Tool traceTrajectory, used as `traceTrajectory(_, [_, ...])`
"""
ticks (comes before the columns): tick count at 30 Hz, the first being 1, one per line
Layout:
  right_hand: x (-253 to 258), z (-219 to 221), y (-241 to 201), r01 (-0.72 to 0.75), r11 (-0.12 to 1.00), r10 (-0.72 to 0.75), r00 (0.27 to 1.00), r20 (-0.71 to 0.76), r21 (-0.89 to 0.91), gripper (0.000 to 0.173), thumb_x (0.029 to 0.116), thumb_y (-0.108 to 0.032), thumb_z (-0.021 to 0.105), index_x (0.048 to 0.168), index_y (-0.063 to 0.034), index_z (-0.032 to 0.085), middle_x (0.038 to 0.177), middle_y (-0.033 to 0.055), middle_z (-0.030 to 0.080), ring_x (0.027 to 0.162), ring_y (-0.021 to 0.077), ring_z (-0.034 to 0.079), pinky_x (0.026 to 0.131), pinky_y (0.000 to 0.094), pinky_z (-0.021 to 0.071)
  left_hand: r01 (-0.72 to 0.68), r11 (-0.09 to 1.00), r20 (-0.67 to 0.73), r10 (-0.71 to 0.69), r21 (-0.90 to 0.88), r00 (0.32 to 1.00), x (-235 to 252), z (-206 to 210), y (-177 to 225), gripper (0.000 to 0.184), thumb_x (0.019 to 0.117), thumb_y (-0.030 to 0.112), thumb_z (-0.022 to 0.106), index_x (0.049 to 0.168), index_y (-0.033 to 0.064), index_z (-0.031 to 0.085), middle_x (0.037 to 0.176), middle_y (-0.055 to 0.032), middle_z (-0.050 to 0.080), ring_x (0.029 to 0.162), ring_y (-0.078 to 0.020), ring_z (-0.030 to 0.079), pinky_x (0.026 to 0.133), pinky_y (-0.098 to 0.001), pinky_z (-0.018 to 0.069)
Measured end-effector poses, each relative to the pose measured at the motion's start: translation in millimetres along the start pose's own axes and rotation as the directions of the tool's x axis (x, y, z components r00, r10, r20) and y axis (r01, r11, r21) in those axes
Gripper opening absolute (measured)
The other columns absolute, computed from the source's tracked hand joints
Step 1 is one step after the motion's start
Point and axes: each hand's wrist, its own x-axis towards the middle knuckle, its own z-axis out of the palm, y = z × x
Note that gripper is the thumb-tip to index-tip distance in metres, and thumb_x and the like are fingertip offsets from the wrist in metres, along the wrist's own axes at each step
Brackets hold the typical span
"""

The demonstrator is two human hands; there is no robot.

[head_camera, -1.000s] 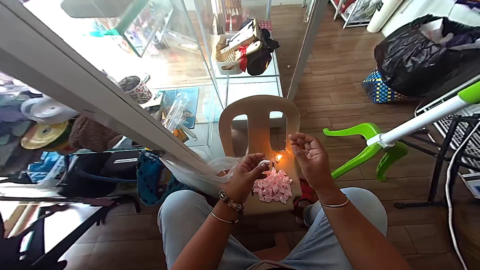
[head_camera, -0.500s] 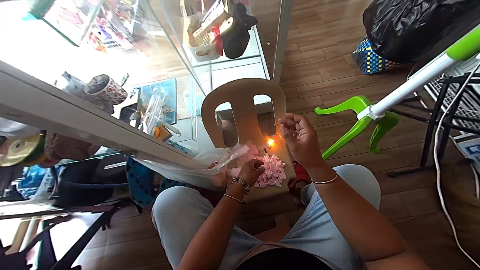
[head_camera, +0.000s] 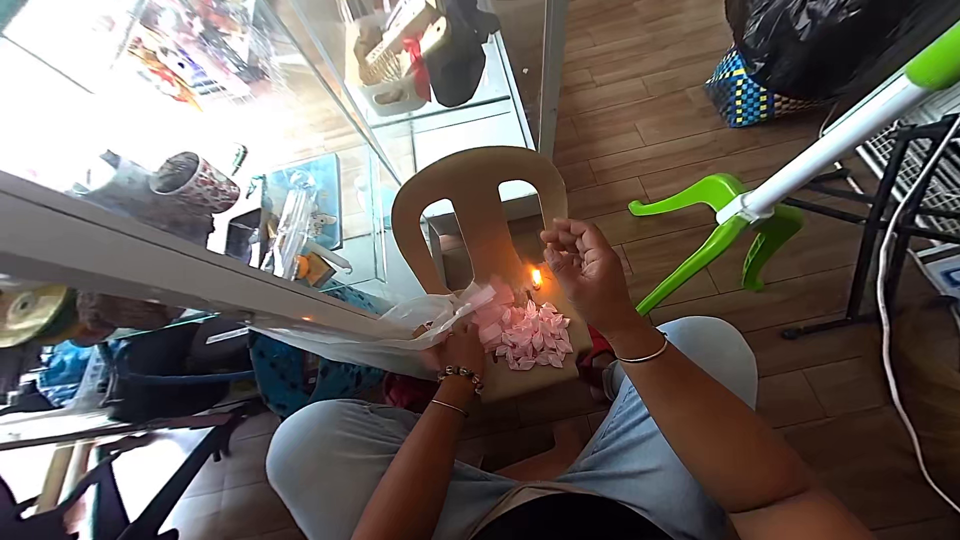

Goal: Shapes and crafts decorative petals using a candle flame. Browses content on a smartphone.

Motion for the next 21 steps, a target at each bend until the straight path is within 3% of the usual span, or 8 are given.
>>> traceTrajectory(5, [3.0, 10.1, 1.3, 0.0, 1.0, 0.001, 1.0, 0.023, -0.028, 0.042, 0.1043, -0.018, 0.058, 0.143, -0.007, 0.048, 0.132, 0.0082, 0.066, 0.112, 0.0154, 0.067, 0.089, 0.0318, 0.0567, 0.04, 0.993, -0.022, -0.038, 0.11, 0.999, 3.9, 9.5, -2.1, 0.041, 0.1017, 0.006, 0.052, 0.142, 0.0053, 0.057, 0.147, -0.0222, 0.052, 0.131, -0.0449, 0.053, 0.104, -0.0612, 0.0469])
traceTrajectory(14, [7.1, 16.8, 11.9, 0.028, 0.997, -0.025, 0.999, 0.045, -0.068, 0.044, 0.1026, -0.016, 0.06, 0.143, -0.0026, 0.047, 0.131, 0.0122, 0.066, 0.114, 0.0178, 0.067, 0.093, 0.0342, 0.0561, 0.128, 0.992, -0.027, -0.129, -0.017, 0.991, 8.4, 1.8, -10.6, 0.035, 0.1025, 0.027, 0.059, 0.131, 0.0078, 0.064, 0.129, -0.0243, 0.065, 0.124, -0.0449, 0.06, 0.1, -0.065, 0.047])
traceTrajectory(21, [9.5, 19.4, 18.3, -0.01, 0.994, 0.018, 0.997, 0.078, -0.107, 0.044, 0.1028, -0.016, 0.06, 0.142, -0.0026, 0.048, 0.128, 0.0122, 0.067, 0.112, 0.018, 0.067, 0.093, 0.0352, 0.0557, 0.1, 0.987, 0.007, -0.1, -0.13, 0.995, 1.5, -14.2, -8.2, 0.035, 0.1044, 0.032, 0.056, 0.127, 0.0079, 0.068, 0.13, -0.0195, 0.066, 0.127, -0.0387, 0.059, 0.106, -0.0619, 0.0432])
